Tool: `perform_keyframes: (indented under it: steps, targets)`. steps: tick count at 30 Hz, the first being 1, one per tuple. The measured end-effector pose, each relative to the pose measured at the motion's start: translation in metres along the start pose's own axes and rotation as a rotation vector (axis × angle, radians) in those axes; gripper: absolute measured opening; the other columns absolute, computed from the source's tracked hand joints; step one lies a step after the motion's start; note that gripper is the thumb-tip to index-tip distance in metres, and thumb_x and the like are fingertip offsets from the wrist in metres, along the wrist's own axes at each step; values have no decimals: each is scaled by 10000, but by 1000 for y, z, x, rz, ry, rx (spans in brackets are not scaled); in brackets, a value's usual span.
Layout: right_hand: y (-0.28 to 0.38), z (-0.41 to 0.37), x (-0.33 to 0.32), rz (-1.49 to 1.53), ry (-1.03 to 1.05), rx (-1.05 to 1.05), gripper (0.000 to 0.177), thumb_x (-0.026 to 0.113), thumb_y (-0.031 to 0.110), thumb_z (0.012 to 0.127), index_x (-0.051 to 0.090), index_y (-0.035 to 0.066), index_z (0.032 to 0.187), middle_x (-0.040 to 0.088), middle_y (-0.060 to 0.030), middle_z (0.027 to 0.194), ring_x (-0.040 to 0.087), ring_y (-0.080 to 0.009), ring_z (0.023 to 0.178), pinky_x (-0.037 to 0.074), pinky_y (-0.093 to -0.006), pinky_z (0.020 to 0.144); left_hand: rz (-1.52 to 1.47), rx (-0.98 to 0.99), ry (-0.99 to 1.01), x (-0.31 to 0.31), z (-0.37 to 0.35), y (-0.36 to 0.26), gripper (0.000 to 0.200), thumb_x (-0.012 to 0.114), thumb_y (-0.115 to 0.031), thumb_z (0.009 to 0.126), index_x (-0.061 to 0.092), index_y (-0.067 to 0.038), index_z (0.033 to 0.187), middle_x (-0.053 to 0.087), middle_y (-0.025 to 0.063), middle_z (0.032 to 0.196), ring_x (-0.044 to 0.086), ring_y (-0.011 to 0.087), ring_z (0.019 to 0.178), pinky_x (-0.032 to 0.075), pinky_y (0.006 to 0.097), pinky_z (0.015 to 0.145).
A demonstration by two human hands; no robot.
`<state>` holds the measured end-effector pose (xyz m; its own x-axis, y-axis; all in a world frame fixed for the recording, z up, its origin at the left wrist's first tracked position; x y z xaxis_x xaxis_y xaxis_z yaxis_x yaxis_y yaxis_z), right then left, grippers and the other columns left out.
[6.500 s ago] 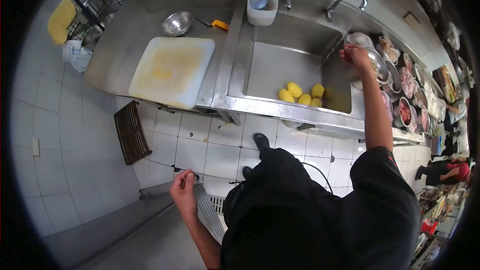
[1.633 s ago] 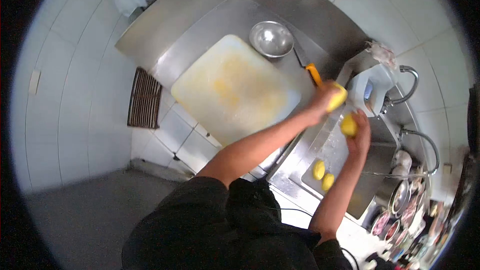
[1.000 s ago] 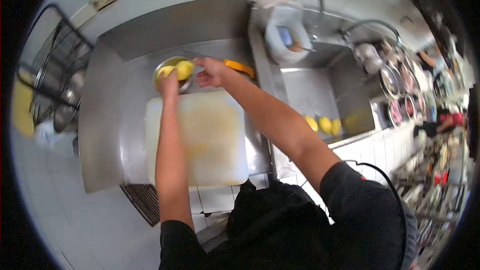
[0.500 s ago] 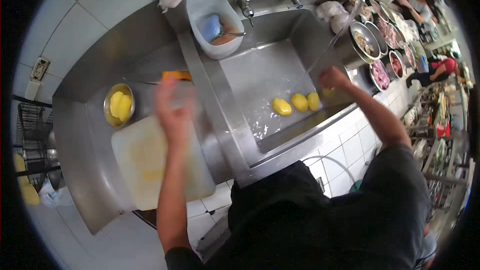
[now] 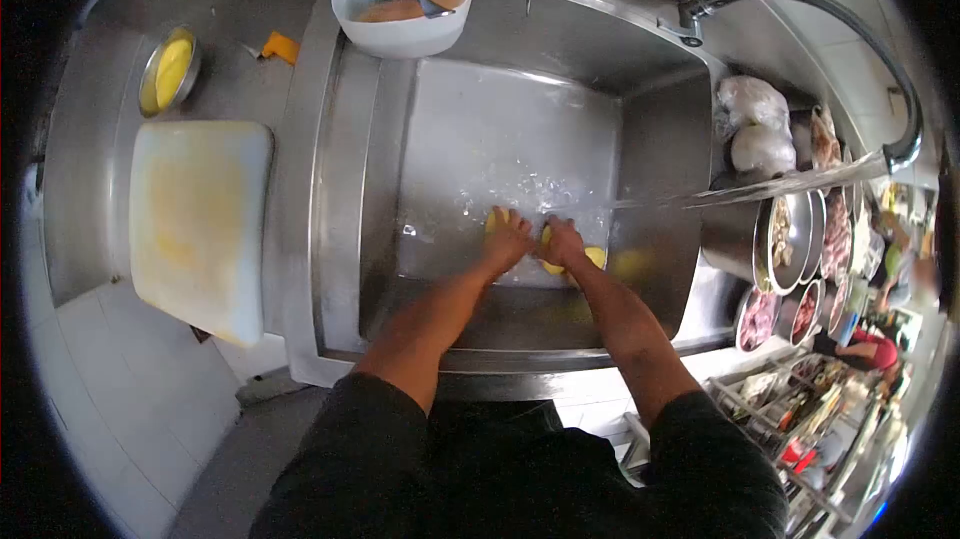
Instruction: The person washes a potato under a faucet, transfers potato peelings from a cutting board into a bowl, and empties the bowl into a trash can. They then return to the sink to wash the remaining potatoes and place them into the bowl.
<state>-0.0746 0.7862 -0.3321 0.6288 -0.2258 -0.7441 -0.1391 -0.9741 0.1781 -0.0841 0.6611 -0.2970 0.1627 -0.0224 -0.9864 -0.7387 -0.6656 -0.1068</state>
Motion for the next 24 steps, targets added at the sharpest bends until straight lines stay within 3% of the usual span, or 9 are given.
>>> perform_keyframes:
  steps: [4,7,9,12,16,19,21,23,24]
  targets:
    - [-37,49,-5,635,-134,-55,759,781,261,650,409,21,1266,618,-124,991,620,-289,864,521,-368,798,-94,-15,269,-12,-6,19,623,743,-302,660,540,-267,1248,549,100,1151,479,357,1136,386,637,883]
    - [7,9,-114,999,-107,148,680,762,208,684,406,29,1235,614,-131,981,616,-251,828,539,-367,710,-369,-195,378,-13,6,31,689,783,-340,618,531,-271,1255,545,97,1167,503,348,1124,434,580,867]
    - [16,6,-140,1375,-34,-122,574,731,160,713,403,15,1161,601,-153,986,615,-243,813,543,-381,649,-592,-314,360,-11,36,24,686,784,-360,623,528,-270,1254,552,104,1160,537,327,1099,463,521,870]
    - [35,-46,-216,1389,-134,85,584,712,153,720,387,-13,1176,592,-136,949,610,-232,794,541,-369,670,-989,-294,265,-26,98,0,697,779,-380,652,504,-200,1267,574,115,1126,574,284,1050,481,434,887]
    - [44,-99,-268,1375,-282,-3,644,701,128,716,399,-11,1267,588,-130,956,606,-229,825,531,-349,718,-1762,-104,-141,9,171,-37,664,767,-404,692,501,-102,1221,598,100,1060,596,242,986,495,394,873]
    - [31,-125,-279,1183,-384,-143,645,657,59,755,361,35,1328,585,-142,1031,607,-237,892,525,-340,759,-2391,54,42,-49,173,-43,645,778,-401,696,502,-48,1159,603,73,1019,601,231,939,504,400,834]
    - [24,-141,-270,1228,-485,-49,643,657,97,765,350,6,1322,578,-151,1065,593,-218,918,509,-333,794,-1409,-102,-267,-73,137,-5,682,783,-399,664,483,-19,1144,611,113,985,607,243,935,501,402,774]
    - [37,-158,-279,701,-559,-59,624,718,122,678,439,-23,1217,577,-173,1053,570,-288,974,477,-369,855,-1367,-560,126,-145,60,26,658,752,-396,648,491,-7,1108,607,153,927,608,267,896,491,393,728]
    - [38,-156,-265,440,-501,-115,606,729,132,632,493,13,1177,587,-196,1037,570,-355,963,473,-387,874,-1403,-586,116,-153,38,38,640,736,-390,642,495,-6,1092,603,171,917,609,280,878,492,387,720]
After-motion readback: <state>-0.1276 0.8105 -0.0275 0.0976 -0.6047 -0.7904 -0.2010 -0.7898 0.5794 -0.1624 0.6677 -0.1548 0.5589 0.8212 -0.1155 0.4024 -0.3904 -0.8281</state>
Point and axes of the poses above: each hand's wrist, its own z-axis towards the middle knuckle, its own x-axis out of the palm, y = z × x, the point moved 6 cm from there along z, towards the middle knuckle
